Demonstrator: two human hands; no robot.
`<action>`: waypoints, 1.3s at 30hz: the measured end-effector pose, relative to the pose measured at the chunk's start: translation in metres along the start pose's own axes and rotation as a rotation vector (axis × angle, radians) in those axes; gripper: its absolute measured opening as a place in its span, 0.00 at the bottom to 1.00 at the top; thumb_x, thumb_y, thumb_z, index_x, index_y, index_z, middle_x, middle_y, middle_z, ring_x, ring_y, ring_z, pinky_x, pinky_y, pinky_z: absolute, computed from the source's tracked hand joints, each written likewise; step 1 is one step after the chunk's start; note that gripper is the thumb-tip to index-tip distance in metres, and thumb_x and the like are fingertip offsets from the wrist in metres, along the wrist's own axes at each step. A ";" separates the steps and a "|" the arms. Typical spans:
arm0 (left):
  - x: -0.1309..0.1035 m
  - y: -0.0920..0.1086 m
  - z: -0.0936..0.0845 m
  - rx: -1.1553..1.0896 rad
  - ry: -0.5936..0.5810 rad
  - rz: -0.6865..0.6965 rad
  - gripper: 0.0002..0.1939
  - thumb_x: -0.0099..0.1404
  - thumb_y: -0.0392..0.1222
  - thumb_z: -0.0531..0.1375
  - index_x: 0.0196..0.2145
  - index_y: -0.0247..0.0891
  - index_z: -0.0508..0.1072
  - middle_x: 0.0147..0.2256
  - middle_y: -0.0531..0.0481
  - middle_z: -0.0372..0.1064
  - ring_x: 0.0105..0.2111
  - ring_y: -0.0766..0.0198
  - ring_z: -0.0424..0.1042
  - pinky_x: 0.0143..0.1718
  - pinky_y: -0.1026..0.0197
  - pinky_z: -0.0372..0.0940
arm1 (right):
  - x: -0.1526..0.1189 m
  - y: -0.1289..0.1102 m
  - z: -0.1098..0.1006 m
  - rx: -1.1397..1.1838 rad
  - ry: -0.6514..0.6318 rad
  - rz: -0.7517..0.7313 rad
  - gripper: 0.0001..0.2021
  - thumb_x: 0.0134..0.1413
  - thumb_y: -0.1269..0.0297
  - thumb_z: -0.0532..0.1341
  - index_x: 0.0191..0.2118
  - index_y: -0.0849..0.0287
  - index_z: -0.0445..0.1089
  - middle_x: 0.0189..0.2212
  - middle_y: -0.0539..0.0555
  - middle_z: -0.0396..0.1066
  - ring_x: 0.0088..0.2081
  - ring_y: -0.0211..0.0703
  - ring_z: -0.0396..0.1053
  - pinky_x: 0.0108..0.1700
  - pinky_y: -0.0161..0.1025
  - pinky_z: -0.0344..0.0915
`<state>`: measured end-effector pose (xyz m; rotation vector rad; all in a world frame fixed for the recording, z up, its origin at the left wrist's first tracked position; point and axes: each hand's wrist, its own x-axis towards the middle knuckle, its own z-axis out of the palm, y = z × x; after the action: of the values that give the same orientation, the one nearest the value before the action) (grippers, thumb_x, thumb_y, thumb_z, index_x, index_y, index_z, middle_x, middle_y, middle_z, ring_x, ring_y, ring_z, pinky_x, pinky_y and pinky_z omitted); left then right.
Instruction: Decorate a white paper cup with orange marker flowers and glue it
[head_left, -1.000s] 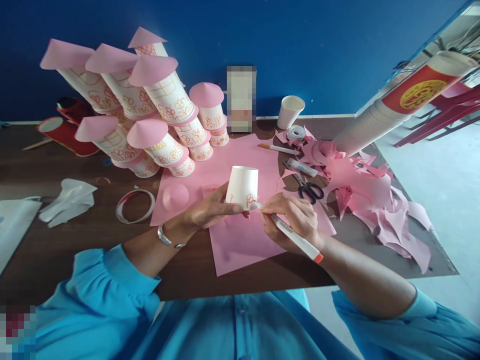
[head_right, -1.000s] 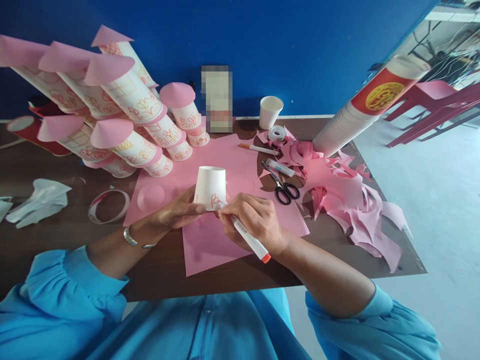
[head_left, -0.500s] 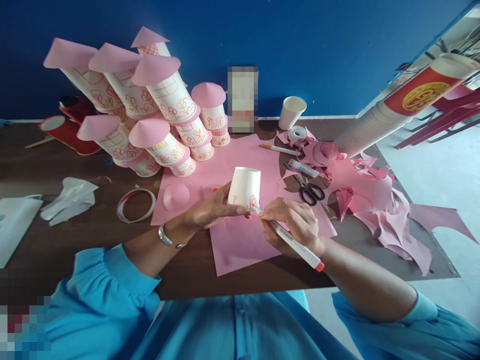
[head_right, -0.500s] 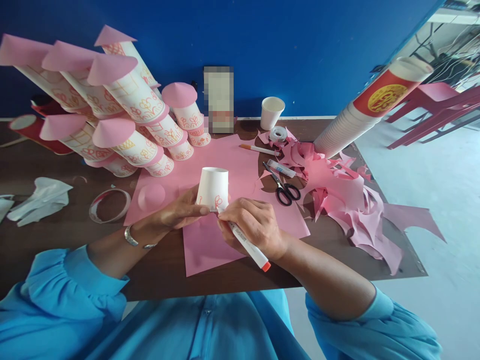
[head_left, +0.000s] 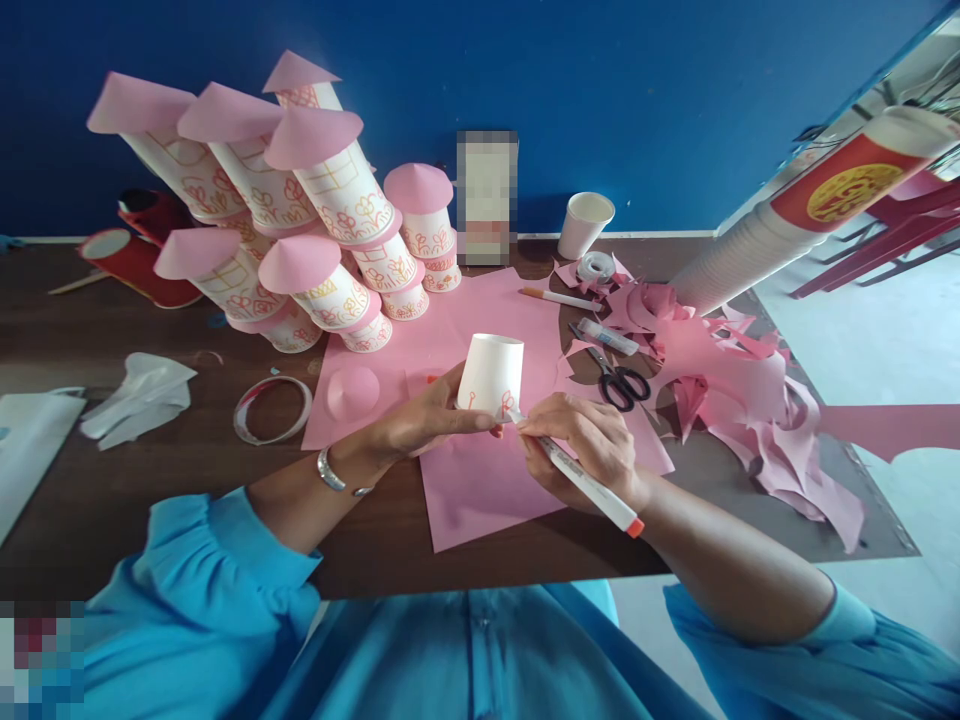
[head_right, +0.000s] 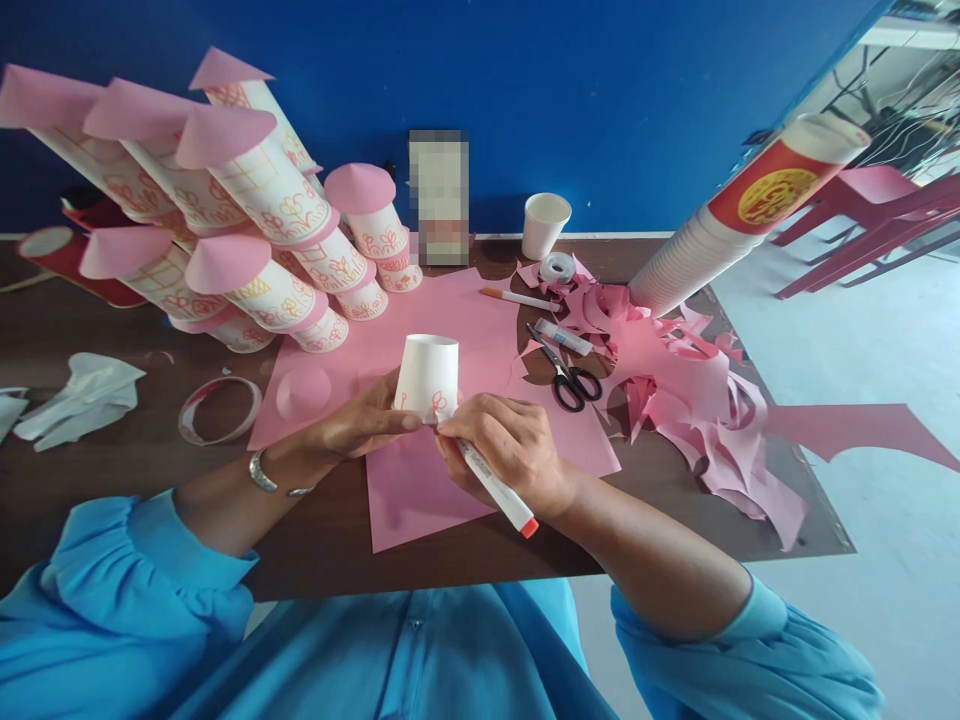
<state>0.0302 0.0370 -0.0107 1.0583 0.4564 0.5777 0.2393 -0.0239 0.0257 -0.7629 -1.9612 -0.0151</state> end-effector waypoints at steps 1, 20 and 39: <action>0.000 0.000 0.000 0.001 -0.002 0.000 0.24 0.61 0.44 0.72 0.52 0.39 0.72 0.44 0.44 0.75 0.43 0.57 0.76 0.45 0.55 0.72 | 0.000 0.000 0.000 -0.003 0.000 0.003 0.10 0.59 0.78 0.62 0.43 0.56 0.67 0.27 0.48 0.74 0.27 0.38 0.76 0.29 0.33 0.72; 0.000 0.003 0.002 0.026 0.036 -0.052 0.29 0.58 0.43 0.74 0.54 0.40 0.70 0.44 0.45 0.75 0.42 0.58 0.75 0.44 0.55 0.71 | -0.001 0.001 0.001 -0.002 -0.002 0.017 0.10 0.59 0.78 0.62 0.42 0.56 0.67 0.27 0.49 0.74 0.27 0.39 0.75 0.29 0.34 0.72; 0.000 0.002 0.004 0.088 0.048 -0.062 0.32 0.57 0.46 0.74 0.56 0.41 0.69 0.44 0.46 0.73 0.42 0.58 0.73 0.43 0.56 0.70 | 0.000 0.001 0.000 0.011 -0.015 0.001 0.10 0.60 0.79 0.62 0.42 0.57 0.68 0.28 0.50 0.76 0.29 0.40 0.78 0.30 0.35 0.74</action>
<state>0.0322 0.0348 -0.0074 1.1125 0.5589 0.5325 0.2394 -0.0231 0.0257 -0.7591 -1.9737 0.0026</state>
